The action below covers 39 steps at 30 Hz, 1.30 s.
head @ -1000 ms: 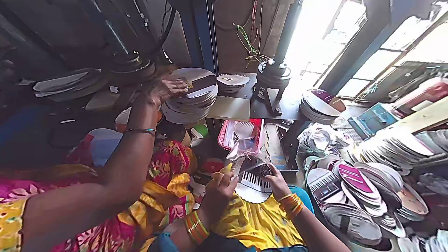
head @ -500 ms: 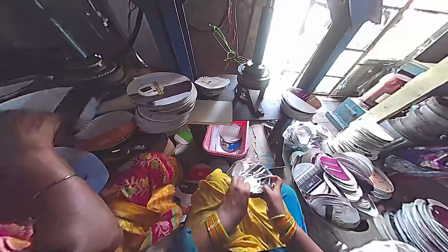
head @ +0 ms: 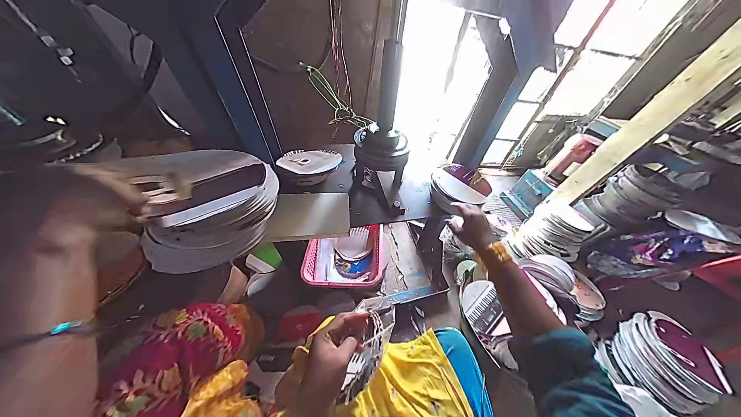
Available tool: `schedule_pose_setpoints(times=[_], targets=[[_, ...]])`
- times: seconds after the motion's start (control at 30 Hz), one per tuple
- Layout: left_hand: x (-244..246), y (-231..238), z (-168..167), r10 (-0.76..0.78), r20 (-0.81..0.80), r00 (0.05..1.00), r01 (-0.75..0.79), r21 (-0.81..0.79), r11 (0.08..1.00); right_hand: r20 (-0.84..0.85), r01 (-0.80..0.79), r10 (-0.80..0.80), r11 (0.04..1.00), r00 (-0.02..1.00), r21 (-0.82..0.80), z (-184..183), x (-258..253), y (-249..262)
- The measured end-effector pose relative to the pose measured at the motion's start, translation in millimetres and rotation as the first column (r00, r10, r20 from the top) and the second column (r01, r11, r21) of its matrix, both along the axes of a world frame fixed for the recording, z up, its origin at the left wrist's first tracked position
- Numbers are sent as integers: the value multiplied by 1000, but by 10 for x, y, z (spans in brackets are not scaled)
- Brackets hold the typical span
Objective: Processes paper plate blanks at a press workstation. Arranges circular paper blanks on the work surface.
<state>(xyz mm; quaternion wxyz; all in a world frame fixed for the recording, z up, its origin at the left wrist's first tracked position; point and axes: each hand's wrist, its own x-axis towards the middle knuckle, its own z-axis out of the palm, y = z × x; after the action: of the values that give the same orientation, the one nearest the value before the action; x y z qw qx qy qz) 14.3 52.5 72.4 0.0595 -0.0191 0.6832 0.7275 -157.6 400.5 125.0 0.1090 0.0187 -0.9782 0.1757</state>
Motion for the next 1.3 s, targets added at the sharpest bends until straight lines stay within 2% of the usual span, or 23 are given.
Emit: schedule_pose_setpoints(times=[0.07,0.17,0.23,0.37,0.47,0.53,0.6,0.63,0.7,0.77,0.87,0.9,0.93,1.0,1.03,1.07,1.1,1.13,1.17,1.23,1.3], targets=[[26,-23,34,-19,-16,1000,20,93,995,46,80,-82,995,996,60,-14,-495,379],[-18,-64,-14,-69,-83,994,72,32,997,66,69,-78,989,995,127,-46,-839,665],[-66,-71,-73,-62,-24,998,62,-11,998,97,29,-48,982,994,187,35,-865,683],[-115,-28,-157,-72,86,994,72,5,997,181,-34,-5,976,983,214,204,-840,669],[-154,67,-229,-86,112,990,82,41,996,165,35,-92,947,982,319,265,-743,599],[-174,118,-270,-93,79,992,90,43,995,35,127,-145,941,989,315,365,-549,431],[-182,164,-285,-72,71,995,68,60,996,-241,96,-35,965,970,245,373,-261,286],[-188,168,-272,-68,81,994,63,68,996,-403,-3,110,966,908,259,329,-100,199],[-190,151,-228,-75,107,991,66,85,994,-578,-241,458,878,675,414,203,248,-67],[-164,109,-186,-70,142,987,50,140,989,-560,-446,657,754,504,483,40,743,-472],[-91,56,-101,64,191,980,-117,284,952,-427,-623,815,576,390,529,-336,1374,-872],[-88,58,-50,122,214,969,-185,307,933,-426,-665,805,586,413,463,-466,1501,-928],[-87,36,-21,129,225,966,-196,303,933,-448,-688,739,656,503,310,-596,1599,-957],[-37,-39,-2,72,232,970,-130,247,960,-450,-570,461,809,765,-141,-753,1723,-995],[-8,-66,-6,44,217,975,-90,204,975,-386,-457,309,801,869,-388,-775,1744,-1029],[17,-77,-33,27,190,981,-60,171,984,-272,-315,178,710,946,-629,-768,1749,-1085],[41,-79,-53,18,156,988,-40,145,989,-96,-135,98,553,991,-822,-723,1746,-1157],[69,-82,-73,17,121,992,-32,121,992,36,11,59,371,998,-929,-688,1753,-1228],[93,-82,-92,27,90,996,-36,99,994,100,90,30,242,995,-966,-679,1766,-1282],[139,-97,-133,58,30,998,-59,34,998,109,103,25,171,994,-980,-711,1801,-1309],[188,-134,-178,27,-38,999,-26,30,999,92,85,29,179,995,-980,-773,1806,-1254]])
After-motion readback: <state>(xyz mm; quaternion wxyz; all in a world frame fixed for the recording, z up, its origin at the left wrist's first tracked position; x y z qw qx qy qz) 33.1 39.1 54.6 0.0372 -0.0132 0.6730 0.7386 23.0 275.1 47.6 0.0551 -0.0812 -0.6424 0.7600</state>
